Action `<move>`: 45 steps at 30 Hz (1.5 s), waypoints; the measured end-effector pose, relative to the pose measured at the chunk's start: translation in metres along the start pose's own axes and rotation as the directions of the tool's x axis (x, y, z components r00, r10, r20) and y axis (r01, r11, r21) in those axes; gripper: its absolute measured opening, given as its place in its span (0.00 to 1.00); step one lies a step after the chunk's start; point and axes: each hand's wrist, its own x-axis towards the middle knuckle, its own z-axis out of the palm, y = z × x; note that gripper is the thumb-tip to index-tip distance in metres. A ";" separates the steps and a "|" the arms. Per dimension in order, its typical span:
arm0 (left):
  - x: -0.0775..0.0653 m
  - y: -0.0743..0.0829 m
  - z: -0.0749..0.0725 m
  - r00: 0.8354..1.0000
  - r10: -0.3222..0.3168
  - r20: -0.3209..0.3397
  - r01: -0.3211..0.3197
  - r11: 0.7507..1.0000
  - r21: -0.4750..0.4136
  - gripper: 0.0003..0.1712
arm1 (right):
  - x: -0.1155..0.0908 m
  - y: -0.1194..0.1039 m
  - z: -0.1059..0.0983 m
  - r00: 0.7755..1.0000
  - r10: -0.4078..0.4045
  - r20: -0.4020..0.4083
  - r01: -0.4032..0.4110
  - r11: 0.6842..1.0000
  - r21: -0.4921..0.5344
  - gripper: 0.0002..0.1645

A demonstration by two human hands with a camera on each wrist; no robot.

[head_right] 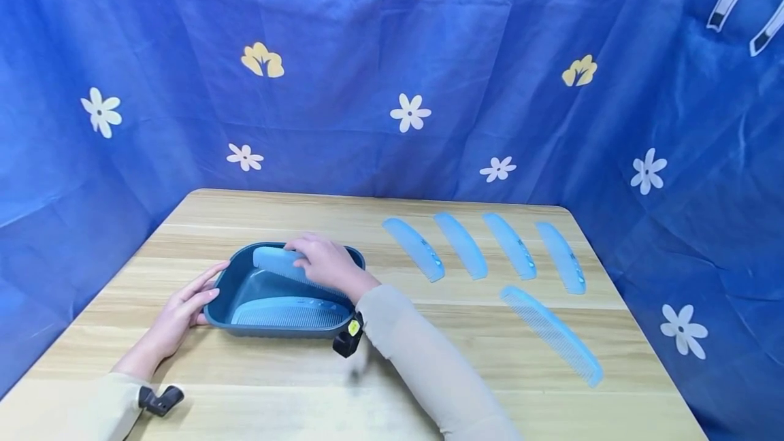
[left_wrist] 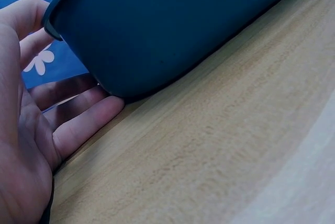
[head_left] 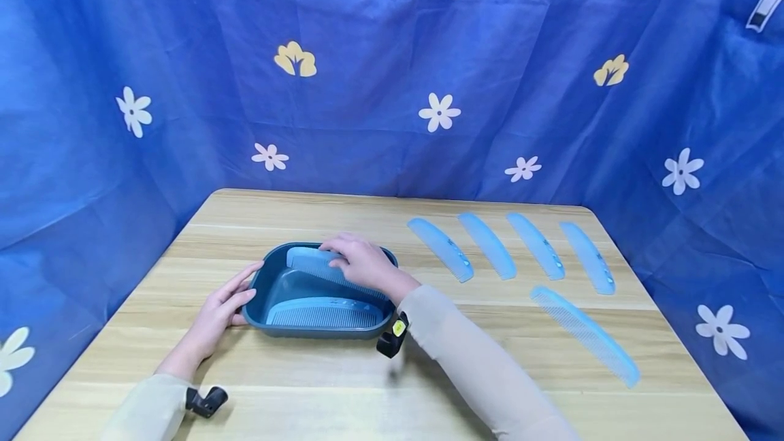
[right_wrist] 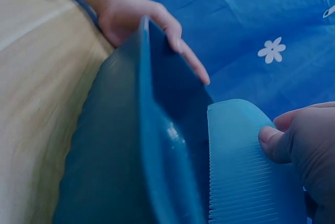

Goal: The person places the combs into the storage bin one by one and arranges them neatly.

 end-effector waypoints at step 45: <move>0.000 0.003 0.002 1.000 0.011 0.000 -0.012 1.000 -0.014 0.28 | -0.014 0.029 0.005 0.989 0.090 -0.116 -0.058 0.966 0.253 0.19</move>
